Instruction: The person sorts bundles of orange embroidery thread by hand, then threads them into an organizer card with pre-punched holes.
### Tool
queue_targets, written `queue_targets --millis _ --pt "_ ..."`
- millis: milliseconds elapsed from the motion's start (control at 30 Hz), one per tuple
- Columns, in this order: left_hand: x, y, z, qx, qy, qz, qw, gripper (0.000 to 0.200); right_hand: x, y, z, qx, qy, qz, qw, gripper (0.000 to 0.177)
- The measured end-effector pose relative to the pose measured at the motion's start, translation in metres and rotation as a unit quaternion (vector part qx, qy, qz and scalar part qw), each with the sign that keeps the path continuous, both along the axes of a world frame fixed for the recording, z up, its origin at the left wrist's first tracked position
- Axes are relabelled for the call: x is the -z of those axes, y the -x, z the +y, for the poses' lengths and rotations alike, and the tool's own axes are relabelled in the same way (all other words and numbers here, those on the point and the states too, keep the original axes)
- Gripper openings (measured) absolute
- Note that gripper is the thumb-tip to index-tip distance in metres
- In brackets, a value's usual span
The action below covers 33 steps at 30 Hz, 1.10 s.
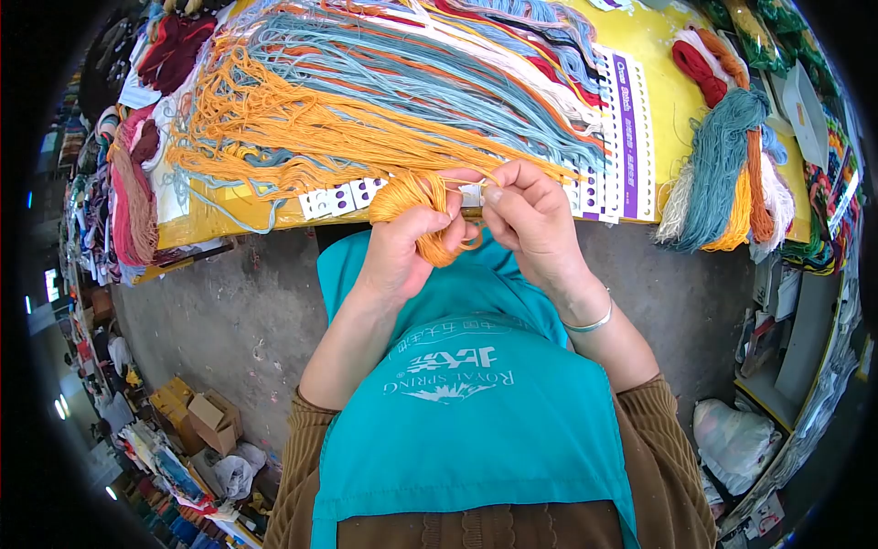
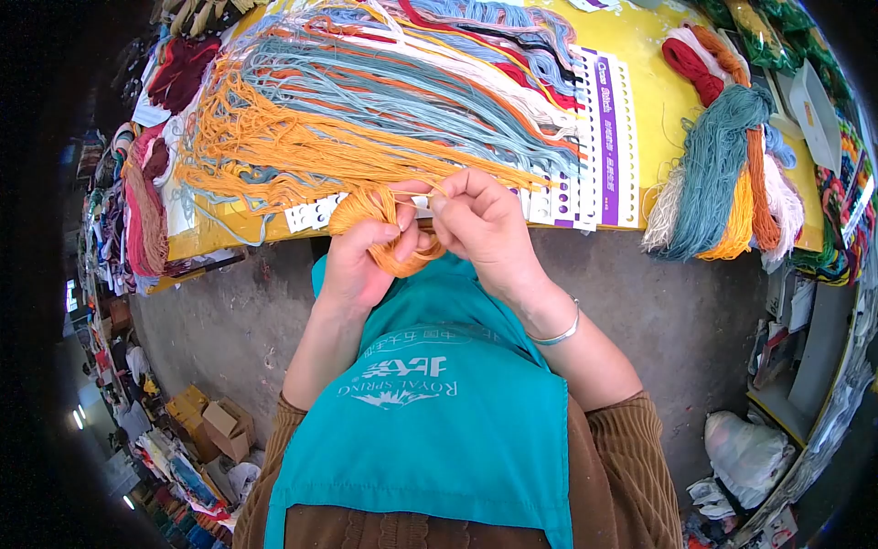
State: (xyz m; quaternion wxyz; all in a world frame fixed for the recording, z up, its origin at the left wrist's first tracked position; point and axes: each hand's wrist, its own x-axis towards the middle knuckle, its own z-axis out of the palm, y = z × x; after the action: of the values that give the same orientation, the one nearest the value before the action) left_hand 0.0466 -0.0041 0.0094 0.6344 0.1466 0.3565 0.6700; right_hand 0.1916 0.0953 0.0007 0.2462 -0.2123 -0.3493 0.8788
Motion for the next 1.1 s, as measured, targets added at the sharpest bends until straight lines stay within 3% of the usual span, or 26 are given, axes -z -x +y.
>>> queue_targets --millis 100,200,300,367,400,433,467,500,567,633,700,767,800,833,900,933,1000,1100 --pt "0.004 0.003 -0.002 -0.004 -0.006 0.004 1.0 0.043 -0.008 0.007 -0.008 0.041 -0.133 -0.11 0.984 0.006" --pt "-0.003 0.001 -0.002 -0.001 0.04 0.093 0.995 0.034 -0.026 -0.005 -0.001 -0.061 -0.368 -0.289 0.882 0.004" --pt "-0.013 0.003 -0.004 0.036 0.081 0.283 0.955 0.028 -0.035 -0.015 0.005 0.002 -0.557 -0.265 0.787 0.004" --pt "-0.014 0.022 -0.016 0.121 0.055 0.134 0.982 0.017 -0.034 -0.026 0.016 0.067 -0.586 -0.171 0.789 0.007" --pt "-0.014 0.035 -0.025 0.162 0.041 0.057 0.984 0.021 -0.037 -0.033 0.019 0.092 -0.509 -0.115 0.848 0.008" --pt "-0.008 0.047 -0.036 0.138 -0.041 -0.099 0.985 0.024 -0.039 -0.039 0.021 0.121 -0.428 -0.052 0.894 0.009" --pt "-0.002 0.06 -0.047 0.111 -0.122 -0.252 0.954 0.028 -0.047 -0.048 0.019 0.14 -0.24 0.023 0.96 0.01" --pt "-0.006 0.073 -0.057 0.034 -0.128 -0.293 0.947 0.025 -0.046 -0.061 0.024 0.147 -0.103 0.087 0.98 0.012" --pt "-0.019 0.1 -0.078 -0.113 -0.141 -0.328 0.927 0.023 -0.038 -0.101 0.04 0.18 0.115 0.205 0.955 0.016" --pt "-0.025 0.131 -0.11 -0.225 -0.148 -0.294 0.917 0.023 -0.023 -0.16 0.062 0.219 0.092 0.17 0.956 0.02" --pt "-0.03 0.166 -0.152 -0.31 -0.126 -0.253 0.908 0.022 -0.012 -0.22 0.074 0.38 0.04 0.023 0.924 0.021" --pt "-0.028 0.216 -0.213 -0.371 -0.107 -0.218 0.896 0.023 0.005 -0.303 0.091 0.429 -0.013 -0.076 0.9 0.023" --pt "-0.021 0.248 -0.249 -0.39 -0.11 -0.194 0.893 0.025 0.008 -0.342 0.097 0.499 -0.008 -0.15 0.853 0.024" --pt "-0.024 0.273 -0.273 -0.529 0.006 -0.055 0.847 0.027 0.009 -0.381 0.101 0.564 -0.004 -0.222 0.795 0.026" --pt "-0.033 0.321 -0.332 -0.598 0.022 0.046 0.8 0.026 0.011 -0.464 0.11 0.678 -0.022 -0.3 0.671 0.023" --pt "-0.036 0.336 -0.356 -0.549 -0.077 0.003 0.832 0.022 0.001 -0.485 0.109 0.702 -0.045 -0.322 0.634 0.017" --pt "-0.059 0.304 -0.321 -0.486 -0.163 0.009 0.859 0.01 -0.02 -0.506 0.105 0.709 -0.137 -0.382 0.576 0.013" --pt "-0.085 0.202 -0.217 -0.314 -0.24 -0.071 0.916 0.043 -0.038 -0.401 0.083 0.575 -0.237 -0.4 0.673 0.016"
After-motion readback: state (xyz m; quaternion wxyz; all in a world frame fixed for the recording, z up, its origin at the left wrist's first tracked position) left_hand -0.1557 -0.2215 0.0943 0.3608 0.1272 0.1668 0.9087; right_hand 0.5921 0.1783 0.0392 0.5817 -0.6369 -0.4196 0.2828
